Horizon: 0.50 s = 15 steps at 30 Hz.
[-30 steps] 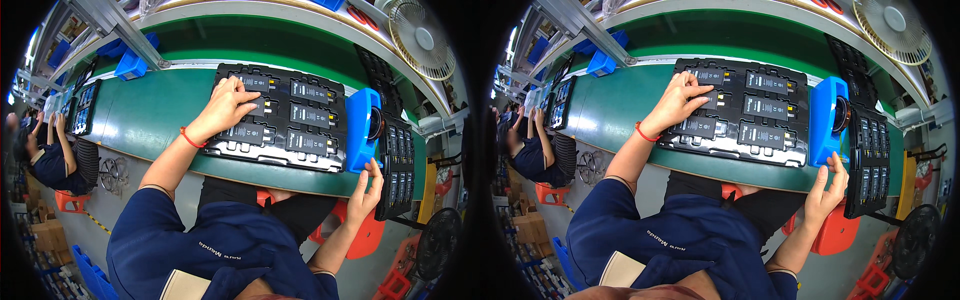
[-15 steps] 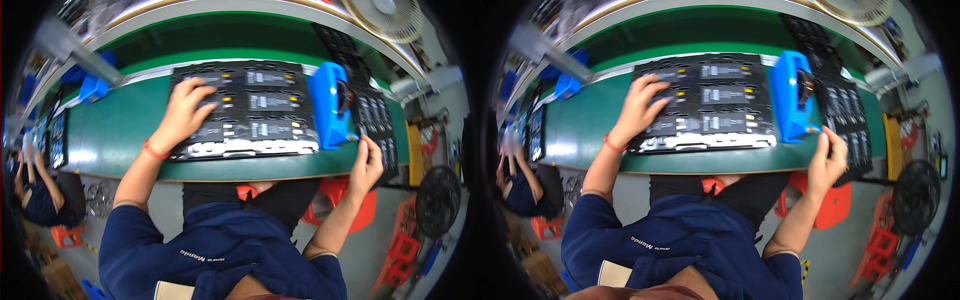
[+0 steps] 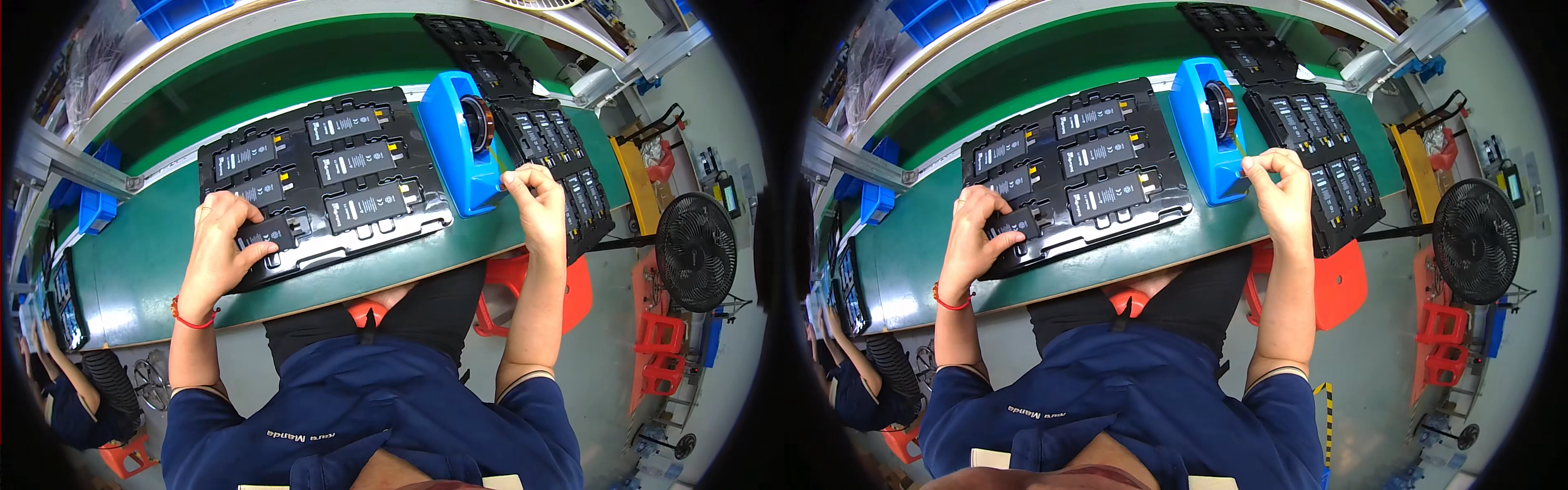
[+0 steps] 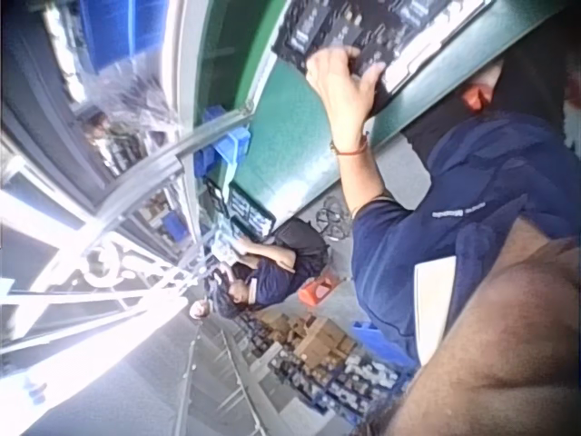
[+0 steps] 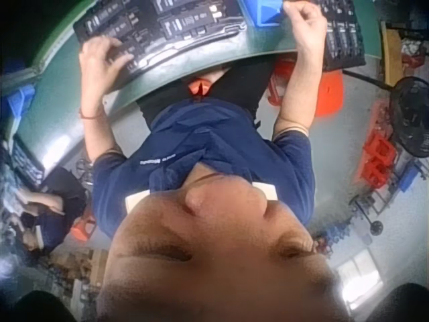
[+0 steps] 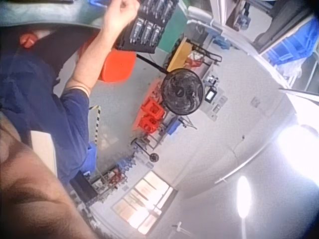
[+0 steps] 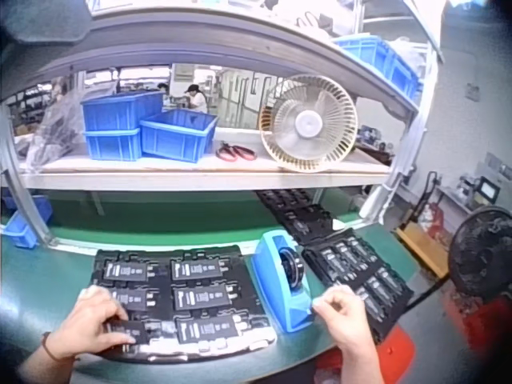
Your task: The person takes phone batteries from a tray, applies tape from a tape dispenser to their connectors by hand, and places the batteries back into the tray.
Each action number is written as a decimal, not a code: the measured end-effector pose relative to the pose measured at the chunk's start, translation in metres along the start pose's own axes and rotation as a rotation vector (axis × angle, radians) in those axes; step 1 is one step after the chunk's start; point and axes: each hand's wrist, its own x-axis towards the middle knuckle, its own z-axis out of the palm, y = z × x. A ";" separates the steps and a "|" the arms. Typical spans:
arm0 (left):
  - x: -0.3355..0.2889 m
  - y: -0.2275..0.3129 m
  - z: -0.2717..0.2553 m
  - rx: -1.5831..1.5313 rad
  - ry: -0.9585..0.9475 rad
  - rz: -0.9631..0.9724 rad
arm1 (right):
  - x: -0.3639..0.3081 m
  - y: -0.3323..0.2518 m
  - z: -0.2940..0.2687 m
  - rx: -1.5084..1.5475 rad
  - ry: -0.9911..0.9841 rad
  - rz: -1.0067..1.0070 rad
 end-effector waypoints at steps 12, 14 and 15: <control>0.027 -0.010 0.000 -0.565 -0.122 -0.100 | -0.035 0.018 0.014 0.476 0.141 0.201; 0.034 -0.002 0.002 -0.837 -0.221 -0.289 | -0.037 0.017 0.016 0.498 0.164 0.235; 0.038 0.005 0.002 -1.105 -0.318 -0.481 | -0.037 0.018 0.018 0.498 0.159 0.235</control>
